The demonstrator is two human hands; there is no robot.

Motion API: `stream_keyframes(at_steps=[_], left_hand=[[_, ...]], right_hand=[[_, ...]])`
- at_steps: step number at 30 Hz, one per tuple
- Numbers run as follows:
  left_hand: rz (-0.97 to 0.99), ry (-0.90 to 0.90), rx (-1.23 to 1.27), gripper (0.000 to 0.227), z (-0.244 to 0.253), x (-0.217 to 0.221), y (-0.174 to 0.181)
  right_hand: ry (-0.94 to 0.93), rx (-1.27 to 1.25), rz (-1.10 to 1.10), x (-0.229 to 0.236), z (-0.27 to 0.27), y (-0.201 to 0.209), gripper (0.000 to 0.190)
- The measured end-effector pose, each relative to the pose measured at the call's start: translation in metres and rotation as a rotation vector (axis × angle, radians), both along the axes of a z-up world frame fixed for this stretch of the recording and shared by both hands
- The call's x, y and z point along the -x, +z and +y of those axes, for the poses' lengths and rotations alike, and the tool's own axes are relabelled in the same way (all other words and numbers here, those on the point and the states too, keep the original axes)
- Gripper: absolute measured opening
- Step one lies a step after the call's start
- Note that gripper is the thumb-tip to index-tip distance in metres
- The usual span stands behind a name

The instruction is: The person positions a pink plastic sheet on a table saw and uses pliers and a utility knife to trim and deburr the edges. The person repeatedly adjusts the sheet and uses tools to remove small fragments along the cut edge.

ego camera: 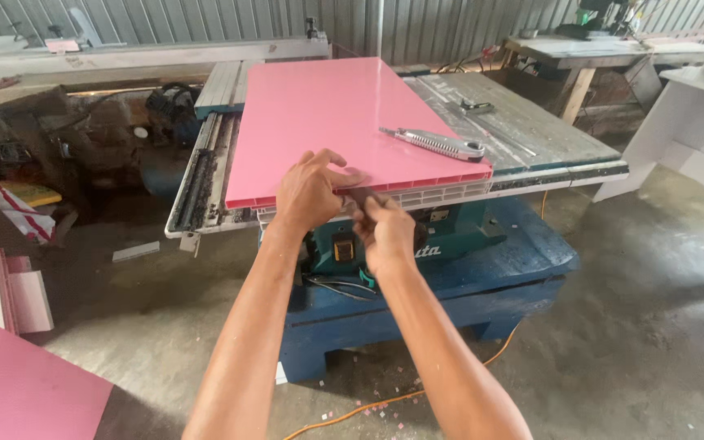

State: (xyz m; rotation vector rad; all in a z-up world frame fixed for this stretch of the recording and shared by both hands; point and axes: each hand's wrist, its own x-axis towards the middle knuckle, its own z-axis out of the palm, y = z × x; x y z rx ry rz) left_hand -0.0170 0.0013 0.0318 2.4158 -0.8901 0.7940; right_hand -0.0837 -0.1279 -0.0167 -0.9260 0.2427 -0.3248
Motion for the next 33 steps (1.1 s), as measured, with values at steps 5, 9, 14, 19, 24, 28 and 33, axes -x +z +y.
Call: stream_keyframes(at_steps=[5,9,14,19,24,28,33], left_hand=[[0.011,0.003,-0.022,0.038,0.001,0.0,0.0],[0.028,0.016,-0.06,0.04,0.0,-0.009,-0.004],[0.042,0.018,-0.048,0.04,0.0,-0.003,-0.001],[0.032,0.035,-0.051,0.035,-0.001,-0.011,-0.005],[0.003,-0.003,-0.015,0.032,0.0,-0.014,-0.011],[0.01,0.034,-0.029,0.036,0.001,-0.006,-0.004],[0.027,0.04,-0.043,0.037,0.002,-0.008,-0.004]], right_hand=[[0.008,-0.034,-0.041,0.006,0.004,-0.002,0.009],[0.003,-0.02,-0.052,-0.022,-0.013,-0.018,0.009],[0.002,-0.039,-0.031,-0.01,-0.012,-0.019,0.009],[-0.004,-0.041,-0.032,-0.011,-0.009,-0.015,0.008],[-0.016,-0.05,-0.046,-0.026,-0.016,-0.023,0.004],[-0.054,0.0,-0.016,-0.014,-0.003,-0.014,0.007],[-0.062,-0.041,-0.031,-0.033,-0.014,-0.023,0.005]])
